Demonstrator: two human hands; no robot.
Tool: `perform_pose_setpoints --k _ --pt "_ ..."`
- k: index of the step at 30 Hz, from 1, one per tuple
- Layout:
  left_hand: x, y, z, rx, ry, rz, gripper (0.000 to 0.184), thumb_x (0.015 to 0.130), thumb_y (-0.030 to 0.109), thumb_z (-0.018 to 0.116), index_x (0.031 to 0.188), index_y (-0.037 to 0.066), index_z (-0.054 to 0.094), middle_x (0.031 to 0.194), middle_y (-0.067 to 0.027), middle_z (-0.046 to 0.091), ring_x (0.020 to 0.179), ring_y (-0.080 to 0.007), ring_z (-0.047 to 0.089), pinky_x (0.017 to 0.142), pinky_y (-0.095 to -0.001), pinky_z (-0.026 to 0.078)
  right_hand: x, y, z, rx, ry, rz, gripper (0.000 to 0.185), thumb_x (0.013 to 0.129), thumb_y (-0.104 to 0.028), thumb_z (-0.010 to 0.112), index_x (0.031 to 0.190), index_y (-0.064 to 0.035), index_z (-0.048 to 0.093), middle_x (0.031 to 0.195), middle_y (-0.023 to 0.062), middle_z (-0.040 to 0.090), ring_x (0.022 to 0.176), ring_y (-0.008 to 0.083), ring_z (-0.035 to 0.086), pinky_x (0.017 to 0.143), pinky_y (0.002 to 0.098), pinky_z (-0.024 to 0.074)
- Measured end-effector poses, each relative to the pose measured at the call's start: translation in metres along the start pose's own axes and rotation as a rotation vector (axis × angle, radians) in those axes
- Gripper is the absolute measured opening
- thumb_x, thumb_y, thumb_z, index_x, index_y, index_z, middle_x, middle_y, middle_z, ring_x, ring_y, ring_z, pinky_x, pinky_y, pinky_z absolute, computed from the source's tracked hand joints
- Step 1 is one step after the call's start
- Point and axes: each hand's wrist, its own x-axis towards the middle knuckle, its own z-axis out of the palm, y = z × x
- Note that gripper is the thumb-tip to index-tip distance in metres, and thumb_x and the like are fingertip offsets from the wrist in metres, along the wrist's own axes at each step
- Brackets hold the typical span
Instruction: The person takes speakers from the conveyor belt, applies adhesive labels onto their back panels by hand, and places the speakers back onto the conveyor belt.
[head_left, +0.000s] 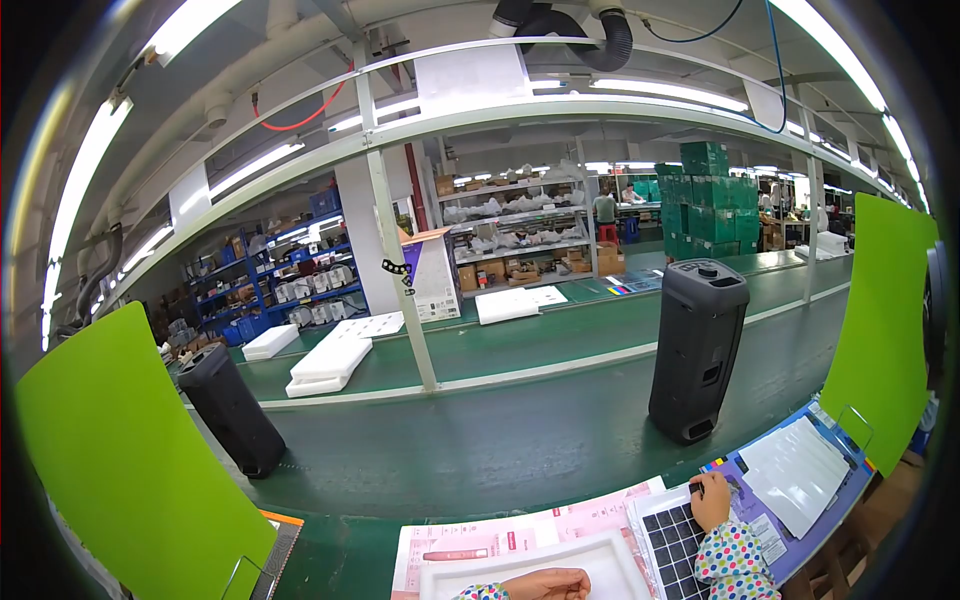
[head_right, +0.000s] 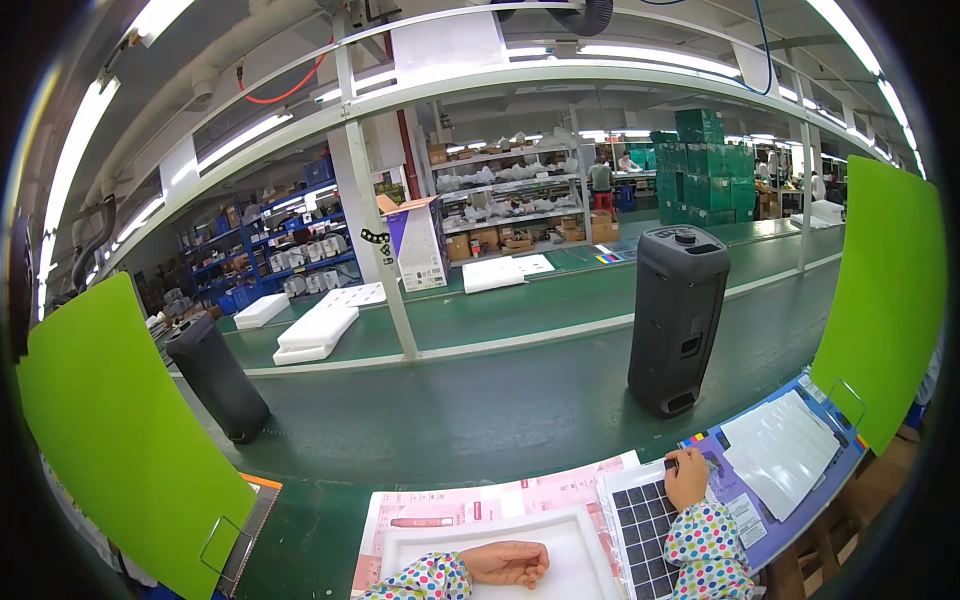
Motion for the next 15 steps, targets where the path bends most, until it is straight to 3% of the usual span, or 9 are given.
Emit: perform_pose_setpoints --k 15 --pt "-0.0005 0.0003 0.0015 0.003 0.021 0.000 0.036 0.111 0.029 0.035 0.108 -0.001 0.055 0.095 -0.0049 0.053 0.087 -0.0119 0.054 0.086 -0.0311 0.053 -0.0001 0.0014 0.0006 -0.004 -0.001 -0.004 0.025 0.073 0.000 0.063 0.096 -0.0062 0.070 0.102 0.0151 0.059 0.098 0.0359 0.058 0.087 0.0459 0.0475"
